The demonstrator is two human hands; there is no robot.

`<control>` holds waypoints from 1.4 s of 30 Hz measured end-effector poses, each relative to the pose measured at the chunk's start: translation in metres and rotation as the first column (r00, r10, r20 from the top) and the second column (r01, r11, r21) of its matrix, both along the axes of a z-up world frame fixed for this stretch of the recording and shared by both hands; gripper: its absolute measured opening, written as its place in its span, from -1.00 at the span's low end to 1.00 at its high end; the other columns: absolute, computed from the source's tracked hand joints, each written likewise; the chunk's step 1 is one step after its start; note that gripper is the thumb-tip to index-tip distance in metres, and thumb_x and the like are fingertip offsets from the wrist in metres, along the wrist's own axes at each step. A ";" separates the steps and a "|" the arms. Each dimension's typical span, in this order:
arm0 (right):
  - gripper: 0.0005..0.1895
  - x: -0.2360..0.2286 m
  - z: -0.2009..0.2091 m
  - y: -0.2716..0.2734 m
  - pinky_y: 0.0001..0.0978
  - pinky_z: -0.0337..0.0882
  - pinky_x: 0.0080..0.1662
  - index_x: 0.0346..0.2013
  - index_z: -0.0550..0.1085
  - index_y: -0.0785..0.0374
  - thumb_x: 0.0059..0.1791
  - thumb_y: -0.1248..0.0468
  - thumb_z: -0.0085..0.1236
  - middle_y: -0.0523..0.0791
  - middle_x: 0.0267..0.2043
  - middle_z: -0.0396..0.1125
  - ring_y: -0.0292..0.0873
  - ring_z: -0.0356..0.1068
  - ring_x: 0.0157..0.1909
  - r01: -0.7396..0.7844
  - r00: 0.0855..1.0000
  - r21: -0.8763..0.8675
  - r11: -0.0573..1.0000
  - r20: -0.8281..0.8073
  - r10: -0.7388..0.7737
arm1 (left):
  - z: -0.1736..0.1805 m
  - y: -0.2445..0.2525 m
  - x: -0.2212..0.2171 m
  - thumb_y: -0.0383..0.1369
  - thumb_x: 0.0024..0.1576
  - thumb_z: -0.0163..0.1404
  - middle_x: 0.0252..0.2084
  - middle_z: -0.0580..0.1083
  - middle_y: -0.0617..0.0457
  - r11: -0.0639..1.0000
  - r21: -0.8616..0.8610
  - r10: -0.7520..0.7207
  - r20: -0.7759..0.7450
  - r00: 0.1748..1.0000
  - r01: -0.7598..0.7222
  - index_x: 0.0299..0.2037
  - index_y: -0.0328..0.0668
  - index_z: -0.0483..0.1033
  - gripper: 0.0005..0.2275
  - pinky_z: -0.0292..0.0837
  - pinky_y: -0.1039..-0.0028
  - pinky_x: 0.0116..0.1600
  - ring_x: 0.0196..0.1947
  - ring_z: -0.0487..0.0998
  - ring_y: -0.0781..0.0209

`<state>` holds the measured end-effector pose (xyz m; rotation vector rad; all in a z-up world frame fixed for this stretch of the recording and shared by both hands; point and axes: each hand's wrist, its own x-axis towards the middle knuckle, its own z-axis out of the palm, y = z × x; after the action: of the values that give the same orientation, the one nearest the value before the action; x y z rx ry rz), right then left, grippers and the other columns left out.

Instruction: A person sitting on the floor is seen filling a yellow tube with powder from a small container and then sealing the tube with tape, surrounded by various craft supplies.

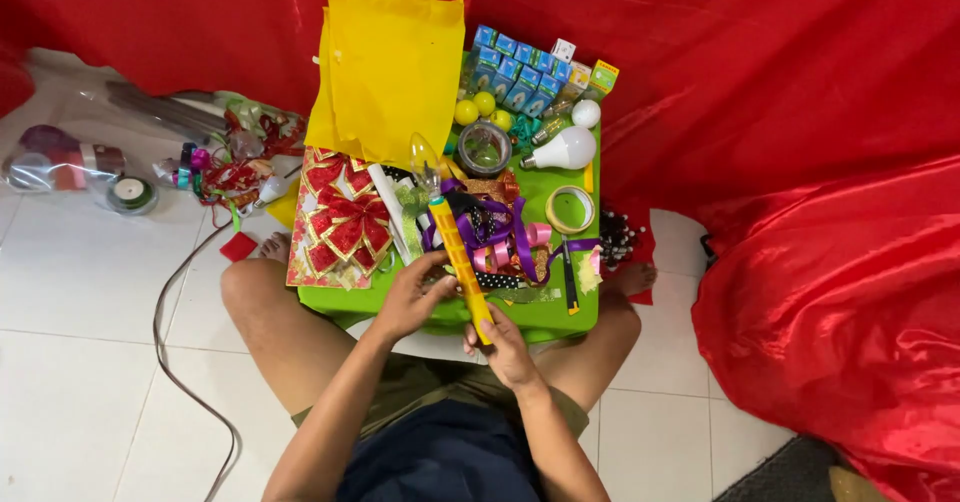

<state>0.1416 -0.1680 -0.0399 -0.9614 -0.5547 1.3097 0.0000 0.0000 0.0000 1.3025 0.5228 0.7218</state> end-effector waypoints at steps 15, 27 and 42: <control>-0.56 0.052 -0.018 0.032 -0.52 0.34 -0.59 0.16 0.39 0.43 0.07 0.21 0.08 0.15 -0.46 0.41 -0.01 0.50 -0.38 -0.176 0.947 -0.147 0.973 0.246 0.208 | -0.076 0.023 -0.016 -0.56 0.22 0.03 -0.16 0.53 -0.14 0.892 -0.430 0.227 0.154 0.962 -0.141 0.19 -0.36 0.37 -0.67 0.71 0.36 -0.08 -0.22 0.63 0.19; -0.75 0.042 0.014 0.040 -0.50 0.51 -0.56 -0.07 0.42 0.43 0.04 0.33 0.19 0.18 -0.29 0.48 -0.02 0.56 -0.29 -0.151 0.942 -0.183 0.971 0.270 0.197 | -0.081 0.022 -0.014 -0.59 0.15 0.12 -0.29 0.41 -0.06 0.890 -0.418 0.277 0.172 0.945 -0.185 0.08 -0.41 0.41 -0.70 0.73 0.27 -0.27 -0.35 0.59 0.13; -0.44 0.053 -0.015 0.032 -0.43 0.51 -0.60 0.14 0.28 0.45 -0.07 0.39 0.34 0.17 -0.35 0.48 -0.16 0.43 -0.65 -0.203 0.935 -0.137 0.969 0.266 0.234 | -0.081 0.022 -0.017 -0.66 0.08 0.14 -0.15 0.48 -0.19 0.906 -0.392 0.253 0.192 0.948 -0.162 0.01 -0.46 0.42 -0.70 0.70 0.31 -0.33 -0.28 0.60 0.05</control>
<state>0.1949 -0.1361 -0.0547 -1.2124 -0.8359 1.4215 -0.0170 0.0222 -0.0815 0.7973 0.5758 0.8962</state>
